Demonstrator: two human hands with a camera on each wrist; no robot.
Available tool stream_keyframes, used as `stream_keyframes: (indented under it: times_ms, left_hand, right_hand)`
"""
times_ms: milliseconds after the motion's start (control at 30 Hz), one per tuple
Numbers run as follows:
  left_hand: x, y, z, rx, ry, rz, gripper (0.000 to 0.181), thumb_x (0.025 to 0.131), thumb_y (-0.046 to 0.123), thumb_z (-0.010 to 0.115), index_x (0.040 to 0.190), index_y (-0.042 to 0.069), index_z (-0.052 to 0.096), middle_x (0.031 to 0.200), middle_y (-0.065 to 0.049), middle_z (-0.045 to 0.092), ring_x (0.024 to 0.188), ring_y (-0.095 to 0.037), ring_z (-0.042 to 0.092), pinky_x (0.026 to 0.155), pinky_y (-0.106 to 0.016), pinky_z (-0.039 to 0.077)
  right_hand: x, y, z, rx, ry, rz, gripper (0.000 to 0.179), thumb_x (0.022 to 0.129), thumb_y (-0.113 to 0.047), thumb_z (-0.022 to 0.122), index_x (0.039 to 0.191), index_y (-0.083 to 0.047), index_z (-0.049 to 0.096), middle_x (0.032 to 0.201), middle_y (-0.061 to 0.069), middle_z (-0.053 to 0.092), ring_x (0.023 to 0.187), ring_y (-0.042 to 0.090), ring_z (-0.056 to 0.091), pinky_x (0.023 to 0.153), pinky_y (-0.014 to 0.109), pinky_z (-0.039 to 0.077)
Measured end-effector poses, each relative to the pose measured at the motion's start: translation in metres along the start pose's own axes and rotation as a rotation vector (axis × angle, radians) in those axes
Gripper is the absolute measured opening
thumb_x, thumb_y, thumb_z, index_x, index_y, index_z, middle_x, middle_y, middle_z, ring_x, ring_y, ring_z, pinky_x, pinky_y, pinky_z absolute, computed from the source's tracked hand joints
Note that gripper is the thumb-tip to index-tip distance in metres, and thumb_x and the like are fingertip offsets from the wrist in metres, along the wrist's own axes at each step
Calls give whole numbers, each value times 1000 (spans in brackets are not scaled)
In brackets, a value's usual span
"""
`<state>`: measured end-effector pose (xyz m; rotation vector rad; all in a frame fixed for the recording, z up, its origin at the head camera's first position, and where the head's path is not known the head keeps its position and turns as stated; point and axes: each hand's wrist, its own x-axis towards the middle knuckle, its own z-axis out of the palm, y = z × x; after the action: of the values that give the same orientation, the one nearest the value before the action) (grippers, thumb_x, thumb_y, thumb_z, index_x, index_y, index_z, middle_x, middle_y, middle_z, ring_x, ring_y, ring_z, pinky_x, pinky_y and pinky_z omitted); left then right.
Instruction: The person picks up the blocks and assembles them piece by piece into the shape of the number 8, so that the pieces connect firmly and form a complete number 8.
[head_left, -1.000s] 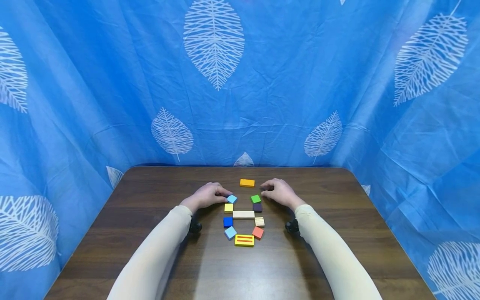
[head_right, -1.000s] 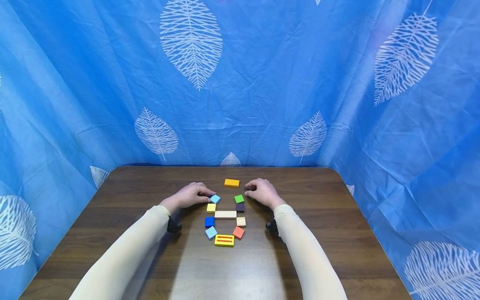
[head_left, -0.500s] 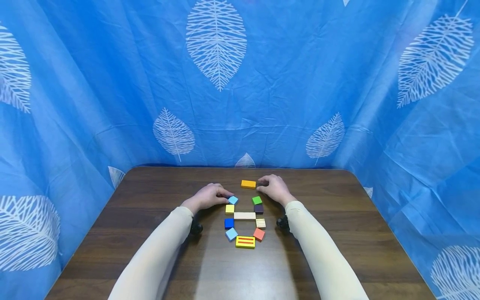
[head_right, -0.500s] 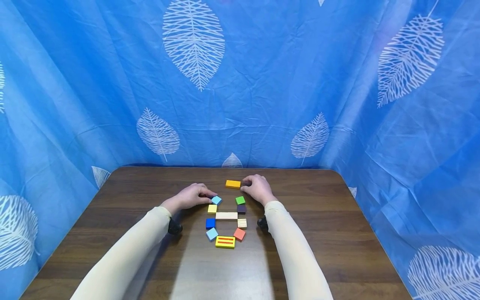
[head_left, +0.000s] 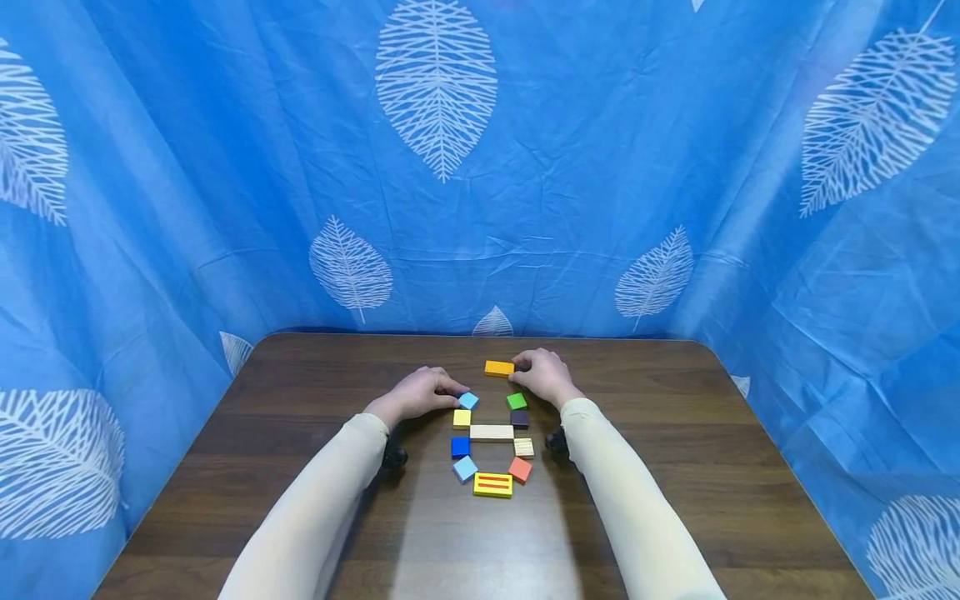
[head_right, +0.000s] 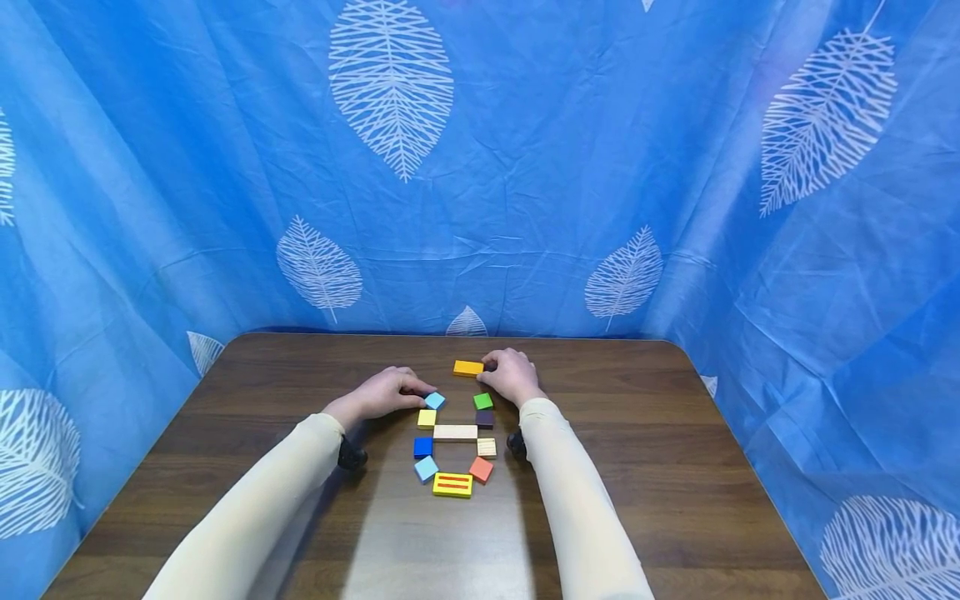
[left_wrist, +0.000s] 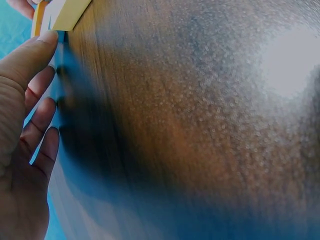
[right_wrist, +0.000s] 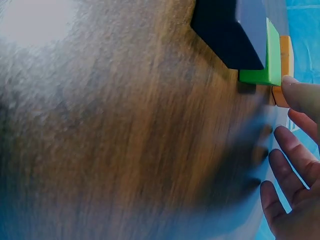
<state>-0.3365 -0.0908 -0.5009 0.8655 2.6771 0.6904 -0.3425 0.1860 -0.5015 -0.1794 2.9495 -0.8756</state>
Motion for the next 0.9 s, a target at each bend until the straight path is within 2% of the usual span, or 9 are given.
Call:
stream_keyframes:
  times_ms: [300,500,900]
  left_hand:
    - [0,-3,1,-8,2,11,30,99,30,69,129,24,74,114,5,68,107,-17,55,95,-40,44]
    - [0,-3,2,-27,3,-11,30,99,30,70,128,25,74,114,7,68,108,-15,54,96,-39,44]
    - [0,-4,0,-26,-1,-16,30,99,30,70,129,26,74,113,9,67,108,-15,54,97,-39,44]
  right_hand:
    - [2,-5,2,-36,-1,15,34,95,-28,75,125,-13,73,122,8,69,117,32,55,100,56,39]
    - [5,-5,3,-49,-5,36,31,95,-28,74,122,-13,75,120,6,69,115,31,55,99,55,39]
    - [4,-5,2,-79,-21,14,30,95,-29,74,121,-14,75,120,6,69,115,30,56,99,55,40]
